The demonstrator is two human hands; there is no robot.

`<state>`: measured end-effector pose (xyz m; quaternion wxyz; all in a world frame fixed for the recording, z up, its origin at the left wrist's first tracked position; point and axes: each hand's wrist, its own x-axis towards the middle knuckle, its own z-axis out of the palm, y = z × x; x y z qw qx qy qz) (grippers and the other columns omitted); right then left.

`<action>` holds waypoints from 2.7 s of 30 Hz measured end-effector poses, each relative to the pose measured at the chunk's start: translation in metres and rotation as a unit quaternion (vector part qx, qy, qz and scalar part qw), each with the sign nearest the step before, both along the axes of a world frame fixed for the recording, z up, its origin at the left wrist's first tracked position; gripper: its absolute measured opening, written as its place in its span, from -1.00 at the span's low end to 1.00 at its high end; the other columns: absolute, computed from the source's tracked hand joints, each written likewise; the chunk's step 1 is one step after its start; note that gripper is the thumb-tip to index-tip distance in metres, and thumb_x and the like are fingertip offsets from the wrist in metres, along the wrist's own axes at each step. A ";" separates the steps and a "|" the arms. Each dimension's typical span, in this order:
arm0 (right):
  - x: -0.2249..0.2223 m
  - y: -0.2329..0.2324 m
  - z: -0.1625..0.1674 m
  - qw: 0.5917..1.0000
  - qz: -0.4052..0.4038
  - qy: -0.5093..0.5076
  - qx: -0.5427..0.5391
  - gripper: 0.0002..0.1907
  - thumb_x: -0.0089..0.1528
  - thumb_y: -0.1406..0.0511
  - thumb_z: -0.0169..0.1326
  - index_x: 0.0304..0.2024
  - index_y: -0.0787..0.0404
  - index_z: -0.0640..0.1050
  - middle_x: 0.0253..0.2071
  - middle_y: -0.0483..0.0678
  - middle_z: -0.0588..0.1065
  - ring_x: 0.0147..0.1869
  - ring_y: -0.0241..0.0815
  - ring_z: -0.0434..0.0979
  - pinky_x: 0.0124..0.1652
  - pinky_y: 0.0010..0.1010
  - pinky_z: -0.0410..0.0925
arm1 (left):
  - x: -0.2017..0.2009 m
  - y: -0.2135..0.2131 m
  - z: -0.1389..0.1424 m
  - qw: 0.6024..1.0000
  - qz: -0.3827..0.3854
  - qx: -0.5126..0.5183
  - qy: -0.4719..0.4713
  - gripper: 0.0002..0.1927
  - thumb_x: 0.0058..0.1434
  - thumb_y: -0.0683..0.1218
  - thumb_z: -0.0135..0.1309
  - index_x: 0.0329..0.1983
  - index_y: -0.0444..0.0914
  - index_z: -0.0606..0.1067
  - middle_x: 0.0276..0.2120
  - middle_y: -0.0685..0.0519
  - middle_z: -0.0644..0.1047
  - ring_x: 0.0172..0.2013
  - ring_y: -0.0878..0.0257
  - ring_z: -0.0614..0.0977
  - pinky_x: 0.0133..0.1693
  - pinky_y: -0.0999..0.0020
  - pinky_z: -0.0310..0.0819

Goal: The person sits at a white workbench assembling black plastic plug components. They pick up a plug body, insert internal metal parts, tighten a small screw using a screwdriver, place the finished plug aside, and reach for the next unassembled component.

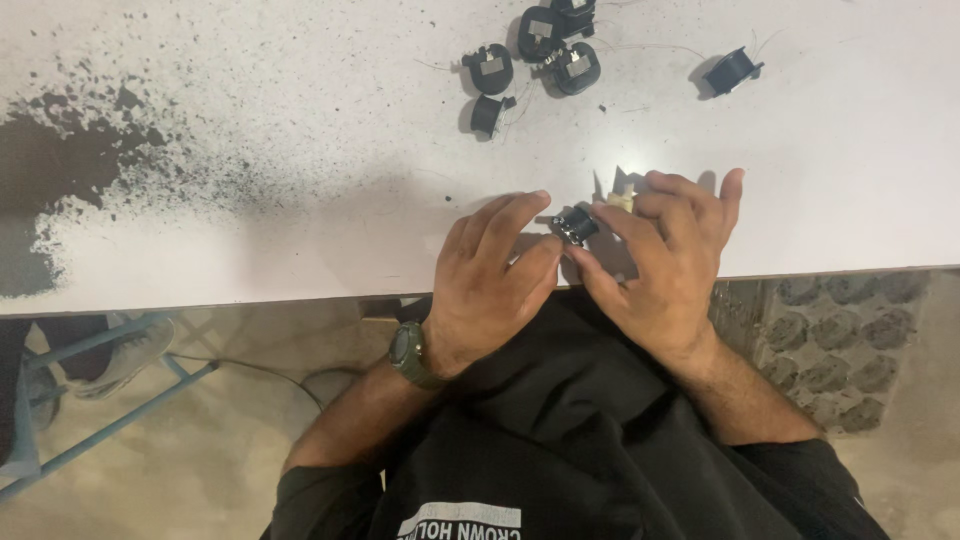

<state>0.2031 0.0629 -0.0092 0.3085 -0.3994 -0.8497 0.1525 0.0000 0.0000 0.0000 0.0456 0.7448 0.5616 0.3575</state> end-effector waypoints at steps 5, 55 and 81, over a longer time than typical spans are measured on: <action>0.014 -0.008 -0.025 0.989 0.043 0.125 0.066 -0.77 0.20 0.38 0.31 -0.12 0.10 0.58 -0.22 -0.11 0.42 0.24 0.00 0.48 0.57 0.28 -0.28 | 0.001 -0.001 0.000 1.000 0.009 -0.008 -0.014 -0.69 0.24 -0.18 0.32 -0.01 -0.21 0.48 0.24 -0.01 0.38 0.20 0.05 0.52 0.08 0.15 0.48; 0.038 -0.055 -0.007 0.979 0.148 0.109 0.084 -0.65 0.16 0.51 0.30 -0.09 0.19 0.46 -0.22 -0.09 0.52 0.21 -0.03 0.61 0.54 0.11 -0.07 | 0.034 -0.032 0.032 0.998 0.017 -0.053 -0.018 -0.84 0.23 -0.14 0.22 -0.16 -0.20 0.50 0.06 0.07 0.52 0.23 0.08 0.47 0.20 0.05 0.32; 0.132 -0.056 0.168 0.993 0.105 0.046 0.010 -0.69 0.13 0.56 0.24 -0.14 0.16 0.55 -0.13 -0.06 0.53 0.18 -0.05 0.59 0.54 0.14 -0.09 | 0.135 -0.035 0.170 0.994 0.006 -0.084 -0.064 -0.83 0.21 -0.15 0.17 -0.14 -0.21 0.49 0.02 0.10 0.57 0.25 0.09 0.47 0.24 0.03 0.28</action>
